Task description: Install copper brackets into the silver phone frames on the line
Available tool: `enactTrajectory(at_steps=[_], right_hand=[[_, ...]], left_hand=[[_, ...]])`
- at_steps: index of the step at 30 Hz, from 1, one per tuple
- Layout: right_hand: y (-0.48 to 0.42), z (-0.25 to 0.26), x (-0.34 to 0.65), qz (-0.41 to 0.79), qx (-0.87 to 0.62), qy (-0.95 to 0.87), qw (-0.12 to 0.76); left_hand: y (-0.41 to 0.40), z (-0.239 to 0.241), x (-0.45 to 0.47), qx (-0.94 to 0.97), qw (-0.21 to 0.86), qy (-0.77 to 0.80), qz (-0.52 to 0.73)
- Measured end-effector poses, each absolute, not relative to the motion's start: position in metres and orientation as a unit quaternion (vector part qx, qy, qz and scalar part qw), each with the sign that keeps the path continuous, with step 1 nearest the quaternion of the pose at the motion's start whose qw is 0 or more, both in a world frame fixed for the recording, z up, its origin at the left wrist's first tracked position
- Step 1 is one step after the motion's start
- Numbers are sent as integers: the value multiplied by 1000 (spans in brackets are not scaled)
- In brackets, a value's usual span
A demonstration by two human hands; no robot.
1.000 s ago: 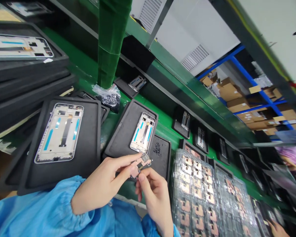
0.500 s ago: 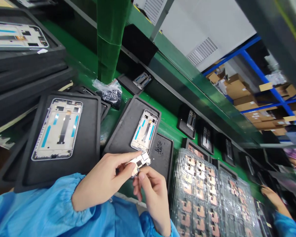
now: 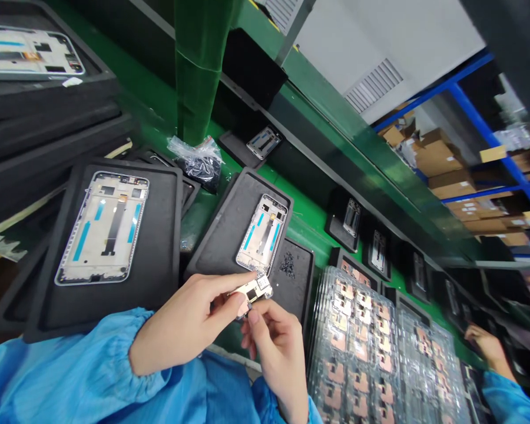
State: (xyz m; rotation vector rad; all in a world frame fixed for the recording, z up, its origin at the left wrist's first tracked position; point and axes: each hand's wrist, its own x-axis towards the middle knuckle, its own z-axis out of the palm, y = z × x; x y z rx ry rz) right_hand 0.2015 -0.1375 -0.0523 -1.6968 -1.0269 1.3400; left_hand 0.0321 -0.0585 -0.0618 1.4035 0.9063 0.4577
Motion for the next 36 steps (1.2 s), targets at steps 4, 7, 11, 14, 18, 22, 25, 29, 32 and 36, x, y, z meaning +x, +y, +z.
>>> enactTrajectory(at_steps=[4,7,11,14,18,22,25,29,32,36], right_hand=[[-136,-52,197,473,-671,-432,373],[-136,-53,197,476,-672,-424,376],[-137,-55,199,528,-648,-387,389],[-136,-55,196,514,-651,-393,397],[-133,-54,189,432,-677,-424,418],[-136,-55,192,463,-658,-421,419],[-141,-57,196,510,-624,-422,415],[-142,-61,193,415,-655,-467,426],[-141,-57,191,340,-668,-496,439],[-136,-35,202,274,-617,-577,461]], left_hand=[[-57,-63,32,615,643,402,215],[-56,-63,32,607,649,400,224],[-56,-62,31,591,664,397,228],[-56,-61,31,587,670,393,230],[-56,-60,32,583,670,388,247],[-58,-57,31,579,670,390,254],[-61,-54,30,584,665,391,252],[-66,-50,30,602,649,398,239],[-66,-47,28,600,666,384,220],[-59,-35,24,470,791,322,224]])
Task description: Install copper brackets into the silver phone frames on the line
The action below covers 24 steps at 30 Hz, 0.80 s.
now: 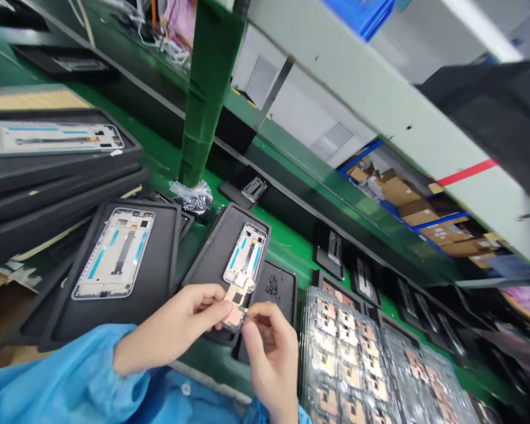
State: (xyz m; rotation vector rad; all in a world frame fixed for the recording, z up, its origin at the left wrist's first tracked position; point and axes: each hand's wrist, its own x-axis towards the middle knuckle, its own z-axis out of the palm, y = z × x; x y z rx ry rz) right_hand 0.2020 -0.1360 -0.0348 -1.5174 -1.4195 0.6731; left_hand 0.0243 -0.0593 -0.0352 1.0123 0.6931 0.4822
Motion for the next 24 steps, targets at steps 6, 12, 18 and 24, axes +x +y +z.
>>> enactTrajectory(at_steps=[6,12,18,24], right_hand=[[-122,-11,227,-110,-441,-742,493],[-118,-12,249,-208,-376,-784,448],[-115,-12,261,-285,-375,-743,476],[-98,-16,278,-340,-398,-694,493]], left_hand=[[-56,12,29,195,938,257,130],[-45,38,46,262,931,243,80],[-33,55,62,394,896,205,16],[19,40,80,682,691,231,62]])
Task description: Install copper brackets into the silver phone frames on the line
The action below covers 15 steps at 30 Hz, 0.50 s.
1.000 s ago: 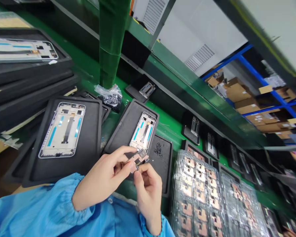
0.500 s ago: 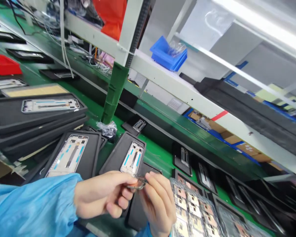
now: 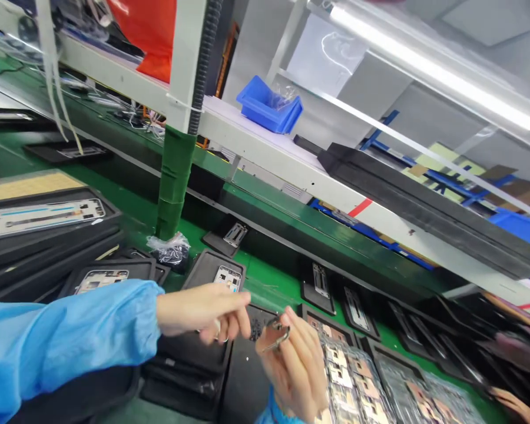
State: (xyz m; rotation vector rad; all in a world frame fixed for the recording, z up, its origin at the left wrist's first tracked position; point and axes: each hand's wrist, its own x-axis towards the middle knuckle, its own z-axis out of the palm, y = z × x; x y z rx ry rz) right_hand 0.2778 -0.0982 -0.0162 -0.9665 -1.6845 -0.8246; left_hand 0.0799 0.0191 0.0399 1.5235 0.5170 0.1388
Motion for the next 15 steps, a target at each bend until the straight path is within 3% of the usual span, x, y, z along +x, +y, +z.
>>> enactTrajectory(at_steps=[4,6,10,15], right_hand=[[-63,-32,288,-273,-441,-606,603],[-46,-40,292,-214,-471,-598,612],[-19,-51,298,-123,-518,-645,547],[6,-62,296,-30,-527,-723,446]], left_hand=[[66,-10,94,834,448,263,188],[77,-35,98,877,352,255,204],[74,-62,99,920,228,231,219],[53,-74,83,954,152,127,225]])
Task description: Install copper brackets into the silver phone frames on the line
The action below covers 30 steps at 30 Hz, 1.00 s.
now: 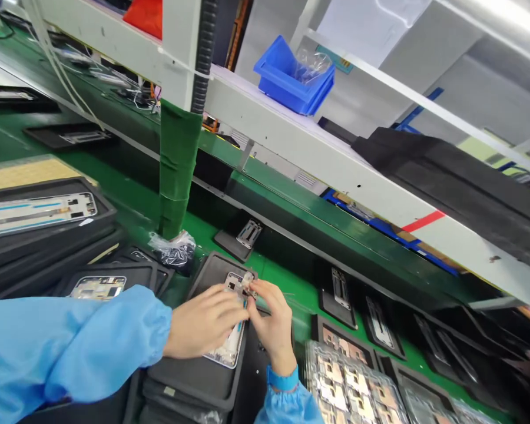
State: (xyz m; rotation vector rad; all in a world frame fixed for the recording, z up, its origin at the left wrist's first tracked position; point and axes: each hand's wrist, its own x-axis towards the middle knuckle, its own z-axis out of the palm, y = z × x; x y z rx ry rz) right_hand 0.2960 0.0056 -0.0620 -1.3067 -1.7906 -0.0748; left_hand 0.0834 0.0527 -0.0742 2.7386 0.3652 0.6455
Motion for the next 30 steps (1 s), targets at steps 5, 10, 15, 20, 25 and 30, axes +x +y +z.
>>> enactTrajectory(at_steps=[5,10,15,20,25,30], right_hand=[[17,-75,291,16,-519,-770,369],[20,-81,293,8,-533,-775,339],[22,-85,297,-10,-541,-780,315],[22,-89,297,-34,-543,-789,284],[20,-87,291,-56,-560,-788,248],[19,-89,289,-74,-579,-786,203]], left_hand=[[33,-82,73,965,105,88,222],[32,-78,72,965,96,87,227],[32,-76,70,966,90,87,228],[32,-75,70,965,84,96,229],[31,-75,72,963,96,101,231],[31,-73,72,961,103,101,235]])
